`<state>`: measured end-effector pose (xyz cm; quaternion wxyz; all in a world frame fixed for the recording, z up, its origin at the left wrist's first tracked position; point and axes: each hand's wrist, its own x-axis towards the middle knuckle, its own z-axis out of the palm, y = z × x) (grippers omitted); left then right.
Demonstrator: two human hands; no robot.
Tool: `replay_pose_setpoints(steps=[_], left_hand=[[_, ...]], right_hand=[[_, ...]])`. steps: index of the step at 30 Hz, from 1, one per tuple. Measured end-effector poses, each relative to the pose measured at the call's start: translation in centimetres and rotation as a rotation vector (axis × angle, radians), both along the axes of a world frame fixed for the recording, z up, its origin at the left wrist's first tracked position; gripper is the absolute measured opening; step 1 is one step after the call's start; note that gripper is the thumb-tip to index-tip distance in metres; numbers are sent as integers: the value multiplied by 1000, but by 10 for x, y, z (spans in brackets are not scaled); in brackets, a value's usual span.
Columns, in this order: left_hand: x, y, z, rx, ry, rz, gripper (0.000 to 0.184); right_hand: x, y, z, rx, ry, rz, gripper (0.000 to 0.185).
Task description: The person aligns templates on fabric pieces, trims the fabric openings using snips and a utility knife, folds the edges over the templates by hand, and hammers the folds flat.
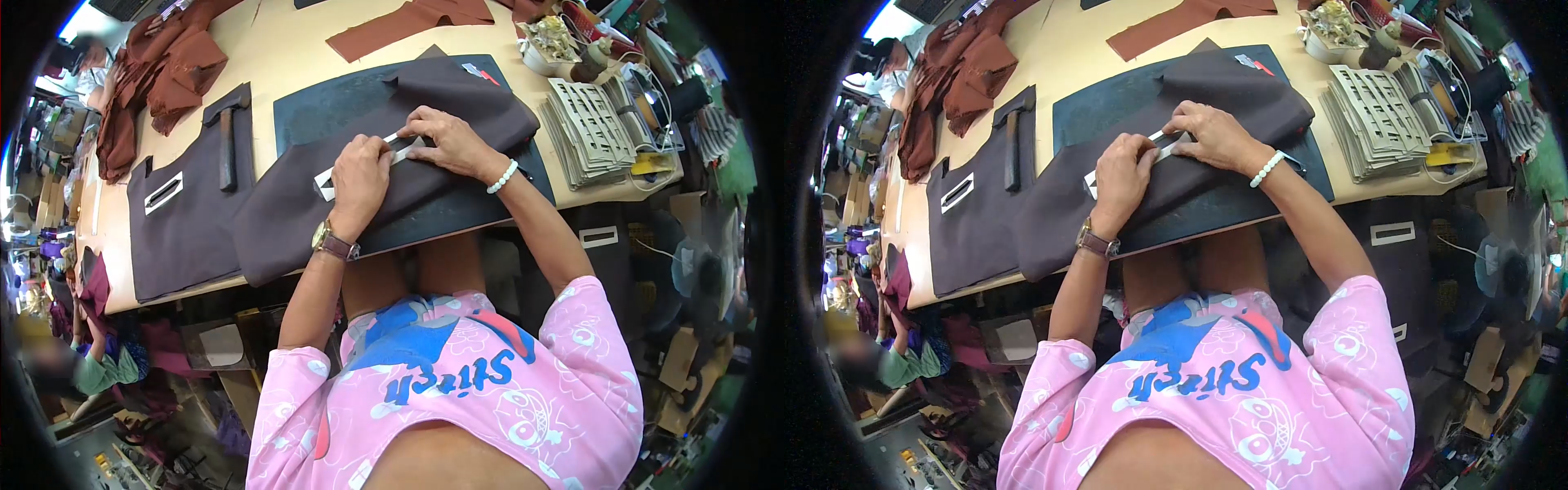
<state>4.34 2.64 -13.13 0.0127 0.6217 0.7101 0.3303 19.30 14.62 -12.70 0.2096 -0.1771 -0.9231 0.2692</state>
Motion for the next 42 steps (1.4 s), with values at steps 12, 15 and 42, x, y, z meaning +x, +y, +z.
replay_pose_setpoints(steps=[12,15,42], left_hand=[[-7,13,0,-150,-37,-3,17],[-5,14,23,-336,-249,1,18],[-22,-7,-1,-40,-196,-147,14]], right_hand=[[3,-2,-14,-21,124,-28,31],[1,0,-16,-2,141,-38,29],[-8,20,-19,289,51,-72,32]])
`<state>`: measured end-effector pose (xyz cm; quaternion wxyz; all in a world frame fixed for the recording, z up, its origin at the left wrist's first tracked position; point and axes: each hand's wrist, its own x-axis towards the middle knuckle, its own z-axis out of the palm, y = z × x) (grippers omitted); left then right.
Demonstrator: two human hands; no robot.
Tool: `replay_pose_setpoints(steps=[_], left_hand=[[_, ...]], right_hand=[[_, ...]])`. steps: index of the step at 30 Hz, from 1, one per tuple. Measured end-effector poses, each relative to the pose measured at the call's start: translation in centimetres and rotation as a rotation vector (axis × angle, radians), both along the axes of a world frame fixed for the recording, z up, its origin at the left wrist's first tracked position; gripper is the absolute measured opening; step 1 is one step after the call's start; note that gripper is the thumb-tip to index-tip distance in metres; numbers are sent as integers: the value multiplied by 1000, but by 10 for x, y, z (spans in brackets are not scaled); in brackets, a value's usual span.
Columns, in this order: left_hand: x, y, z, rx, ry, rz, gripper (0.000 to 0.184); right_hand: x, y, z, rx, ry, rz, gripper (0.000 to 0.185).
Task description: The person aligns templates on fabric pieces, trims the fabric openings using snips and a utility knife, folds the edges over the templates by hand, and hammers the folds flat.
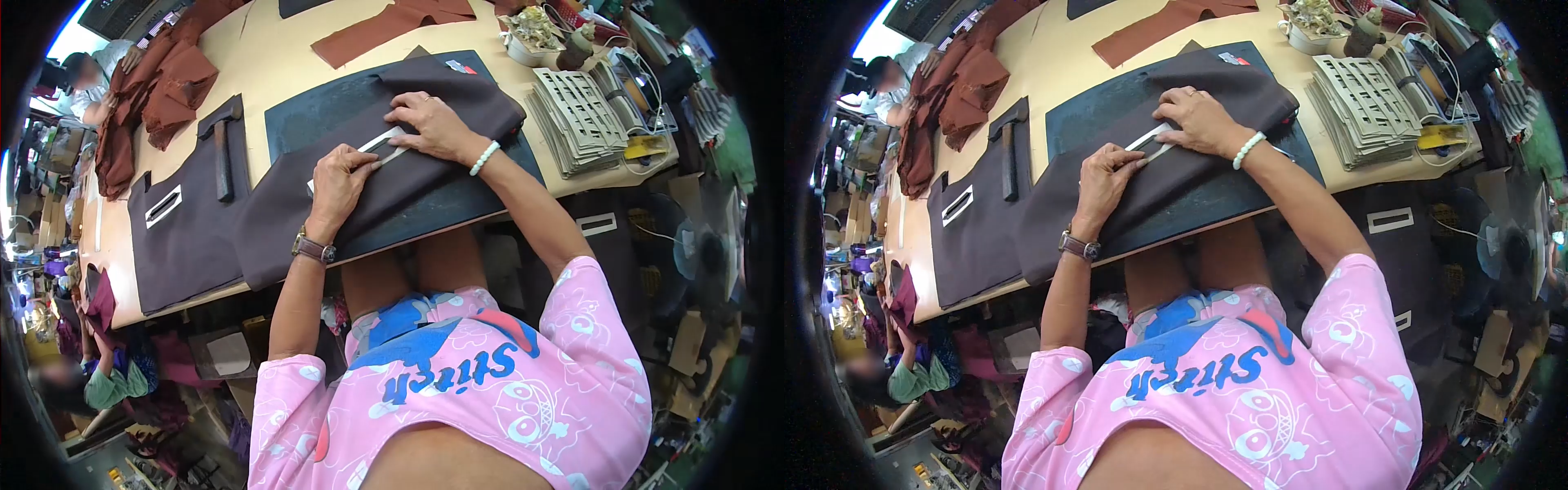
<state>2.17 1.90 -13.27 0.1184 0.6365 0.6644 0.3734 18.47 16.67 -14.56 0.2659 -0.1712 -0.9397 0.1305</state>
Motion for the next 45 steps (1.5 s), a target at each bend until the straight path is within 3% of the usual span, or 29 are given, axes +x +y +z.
replay_pose_setpoints(steps=[1,5,10,17,20,23,34,38,45], left_hand=[[-1,-1,-1,11,3,1,14],[-4,-10,1,0,29,3,13],[-36,-51,9,-105,15,43,13],[-36,-58,5,-6,107,54,12],[-41,-73,11,-100,8,113,11],[-48,-86,8,-81,-93,129,11],[-46,-95,0,32,-10,177,14],[-42,-107,-6,145,39,267,15],[-37,-108,-11,192,39,301,18]], right_hand=[[-5,-3,-3,24,-31,-15,43],[-15,-13,-10,101,-46,-12,52],[-4,-2,-4,80,-70,-35,52],[-47,-49,1,96,-102,72,52],[-27,-26,1,103,-130,4,54],[-14,-7,-1,103,-115,-52,56],[-68,-71,2,59,-74,115,52],[-45,-44,-4,91,-66,-6,53],[-80,-86,1,59,-93,158,52]])
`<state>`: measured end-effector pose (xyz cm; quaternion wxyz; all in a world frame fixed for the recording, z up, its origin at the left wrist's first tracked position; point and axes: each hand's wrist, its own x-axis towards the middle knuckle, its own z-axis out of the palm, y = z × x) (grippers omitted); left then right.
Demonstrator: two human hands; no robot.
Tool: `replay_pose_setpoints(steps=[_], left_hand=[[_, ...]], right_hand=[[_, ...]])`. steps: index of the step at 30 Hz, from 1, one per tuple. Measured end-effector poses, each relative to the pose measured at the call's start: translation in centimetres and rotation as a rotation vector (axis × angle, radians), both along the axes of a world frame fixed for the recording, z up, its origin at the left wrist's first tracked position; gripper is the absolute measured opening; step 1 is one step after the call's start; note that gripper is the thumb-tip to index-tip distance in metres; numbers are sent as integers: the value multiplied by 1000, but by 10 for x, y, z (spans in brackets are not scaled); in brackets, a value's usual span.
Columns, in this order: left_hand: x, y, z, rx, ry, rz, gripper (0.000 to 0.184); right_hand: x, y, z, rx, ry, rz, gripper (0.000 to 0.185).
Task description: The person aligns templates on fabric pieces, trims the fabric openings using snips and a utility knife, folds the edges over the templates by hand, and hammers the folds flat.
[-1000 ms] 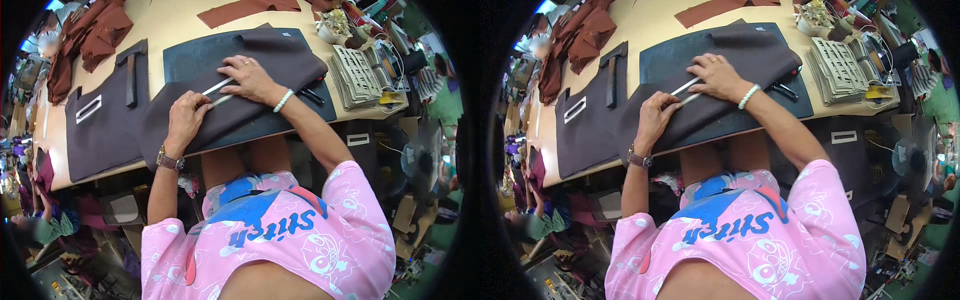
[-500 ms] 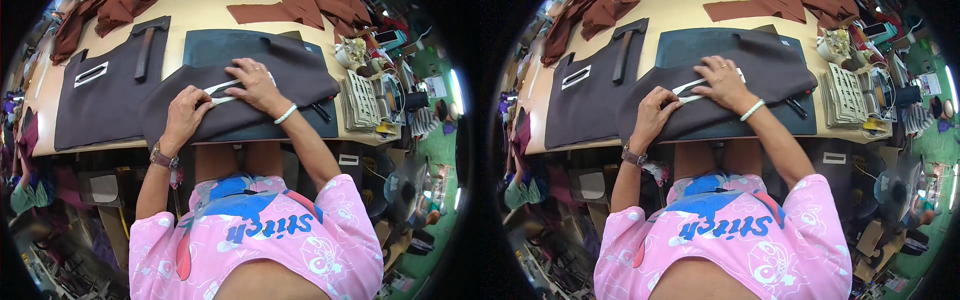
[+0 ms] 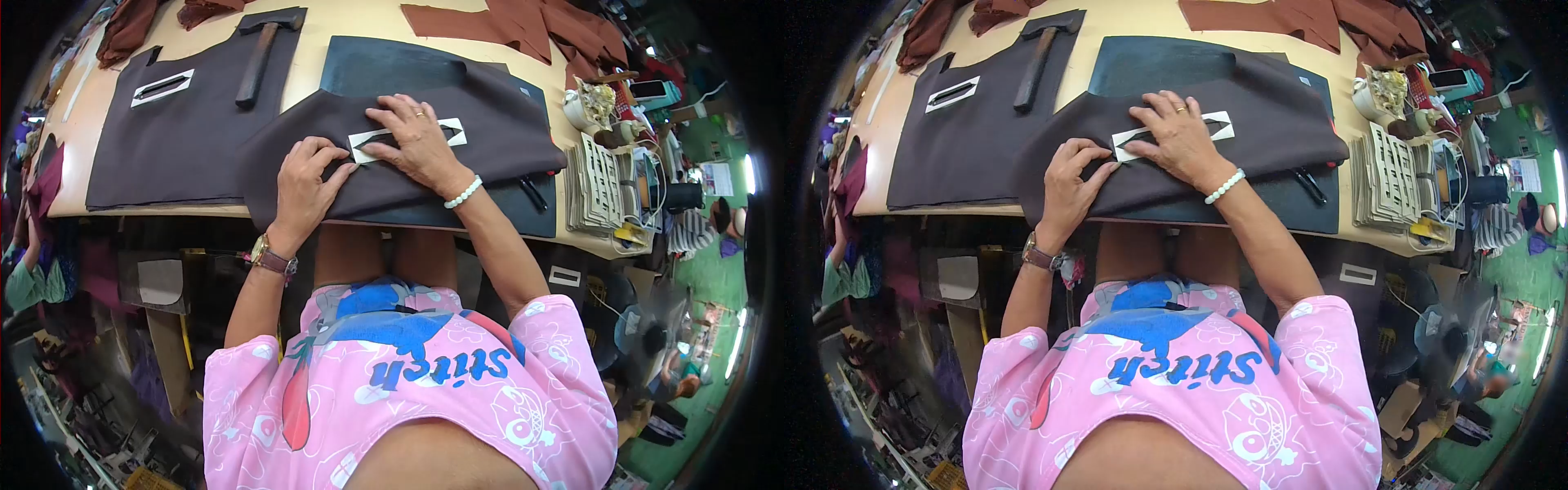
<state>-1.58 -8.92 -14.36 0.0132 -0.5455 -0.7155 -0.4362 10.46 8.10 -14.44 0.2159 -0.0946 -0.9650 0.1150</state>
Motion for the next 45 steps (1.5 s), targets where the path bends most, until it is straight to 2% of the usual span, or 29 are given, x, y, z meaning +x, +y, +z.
replay_pose_setpoints(steps=[4,7,9,10,12,14,15,17,20,23,25,26,30,33,36,39,40,41,42,43,44,45], left_hand=[[-1,1,0,-5,3,-4,18],[-1,1,3,-18,24,-1,19],[0,1,6,-43,39,8,21],[-2,1,10,-74,15,7,32],[-16,11,22,-2,66,107,42],[-37,21,23,-9,99,214,55],[-52,27,17,-1,92,221,55],[-77,30,5,-232,-154,162,41],[-79,29,19,-223,-125,72,24],[-46,17,59,-5,217,41,14],[-19,4,77,1,229,-63,15],[-5,-2,81,-74,187,-108,14],[19,-16,58,-171,240,-122,14],[18,-17,50,-196,214,-104,12],[17,-21,48,-218,124,-157,14],[15,-20,48,-345,-51,-244,20],[12,-17,52,-364,-135,-231,22],[8,-13,55,-383,-218,-218,24],[0,-6,55,-254,-251,-111,26],[-13,3,43,-83,-127,7,28],[-29,9,19,-40,-1,123,29],[-36,12,17,7,127,239,31]], right_hand=[[-1,4,2,-92,-5,28,63],[-2,25,16,-301,15,62,66],[-7,38,27,-320,78,-68,53],[-10,47,30,-386,121,-91,47],[-19,57,31,-462,226,-156,28],[-25,59,29,-542,238,-153,25],[-27,60,28,-580,243,-153,23],[-32,55,28,-579,261,-112,20],[-41,54,26,-591,236,-61,20],[-52,57,30,-570,136,4,22],[-59,60,40,-538,-1,74,23],[-62,62,43,-581,-124,137,27],[-64,43,59,-429,-327,313,34],[-65,46,53,-578,-430,258,34],[-57,51,47,-748,-373,207,39],[-52,50,42,-640,-359,186,31],[-50,49,33,-581,-247,252,32],[-47,46,27,-493,-184,212,33],[-42,35,26,-407,-121,173,34],[-38,24,24,-319,-57,136,36],[-34,17,14,-279,37,81,40],[-32,14,10,-230,68,95,41]])
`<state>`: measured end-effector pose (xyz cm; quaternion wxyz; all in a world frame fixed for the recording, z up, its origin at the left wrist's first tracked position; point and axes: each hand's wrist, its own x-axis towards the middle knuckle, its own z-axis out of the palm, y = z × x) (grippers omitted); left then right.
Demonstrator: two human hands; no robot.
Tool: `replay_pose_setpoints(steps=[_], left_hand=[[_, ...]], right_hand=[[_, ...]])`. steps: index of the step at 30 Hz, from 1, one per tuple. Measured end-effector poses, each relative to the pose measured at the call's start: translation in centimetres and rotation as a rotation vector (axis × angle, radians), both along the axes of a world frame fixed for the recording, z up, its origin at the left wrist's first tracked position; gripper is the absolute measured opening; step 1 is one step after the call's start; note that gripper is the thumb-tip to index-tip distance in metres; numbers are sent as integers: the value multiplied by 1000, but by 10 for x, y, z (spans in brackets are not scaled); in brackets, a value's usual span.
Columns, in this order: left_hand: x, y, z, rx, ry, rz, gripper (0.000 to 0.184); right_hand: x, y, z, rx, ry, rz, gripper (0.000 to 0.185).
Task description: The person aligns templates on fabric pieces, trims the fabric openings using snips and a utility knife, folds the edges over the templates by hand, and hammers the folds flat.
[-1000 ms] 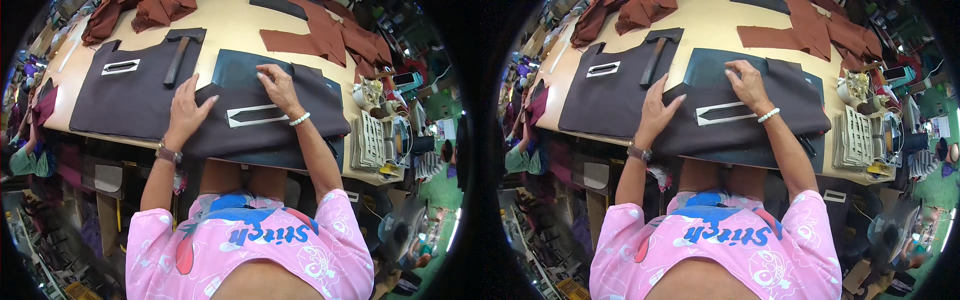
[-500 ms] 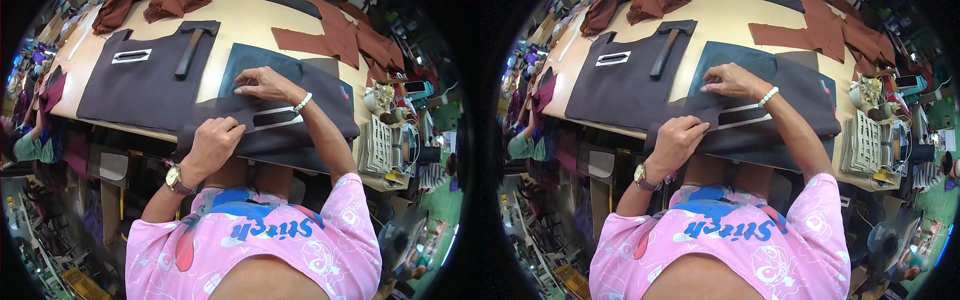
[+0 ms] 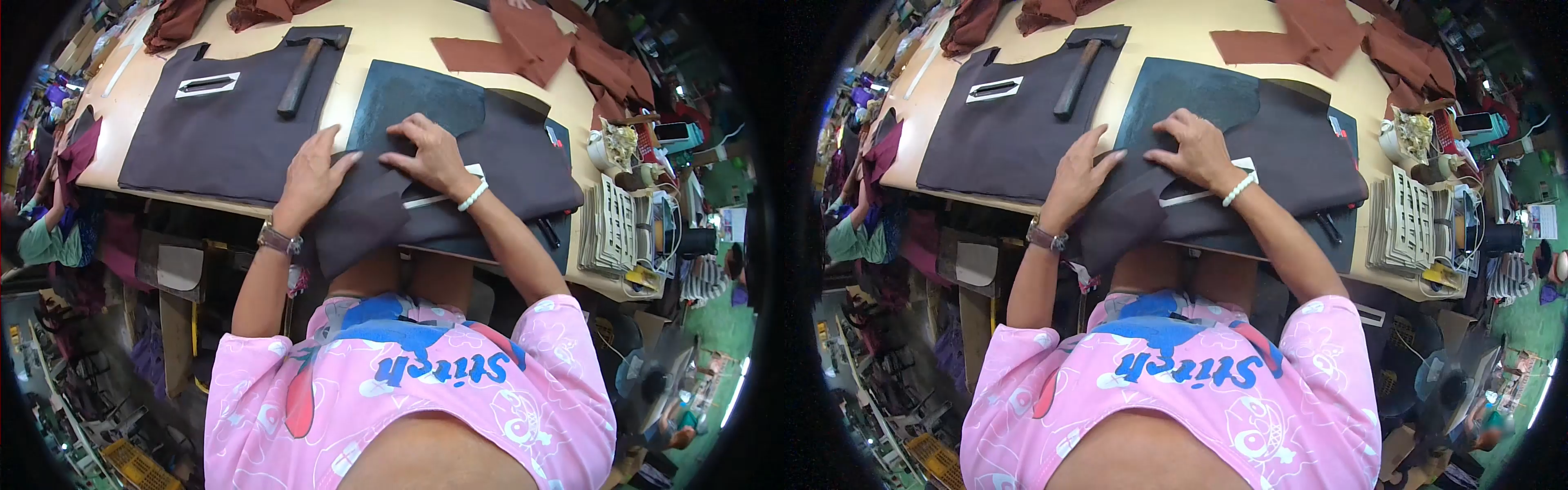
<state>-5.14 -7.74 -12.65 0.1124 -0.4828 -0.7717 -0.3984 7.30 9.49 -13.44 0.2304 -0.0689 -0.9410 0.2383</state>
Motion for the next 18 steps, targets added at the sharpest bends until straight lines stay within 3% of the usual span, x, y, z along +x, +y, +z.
replay_pose_setpoints(steps=[3,6,9,10,13,16,18], left_hand=[[-13,-10,7,-439,-299,1,32],[-16,-14,19,-443,-176,-123,30],[-14,-13,52,-162,-147,-334,17],[-13,-14,71,-77,-150,-413,14],[-26,-25,123,-107,-81,-376,13],[-47,-40,171,-158,-39,-338,15],[-69,-52,188,-190,14,-255,17]], right_hand=[[2,-3,-1,99,46,16,42],[-7,-5,12,109,110,72,41],[-24,-5,49,-166,-212,266,37],[-30,-2,64,-199,-203,362,30],[-30,3,132,-67,-384,393,23],[-27,30,152,249,-292,304,20],[-19,38,174,326,-470,202,24]])
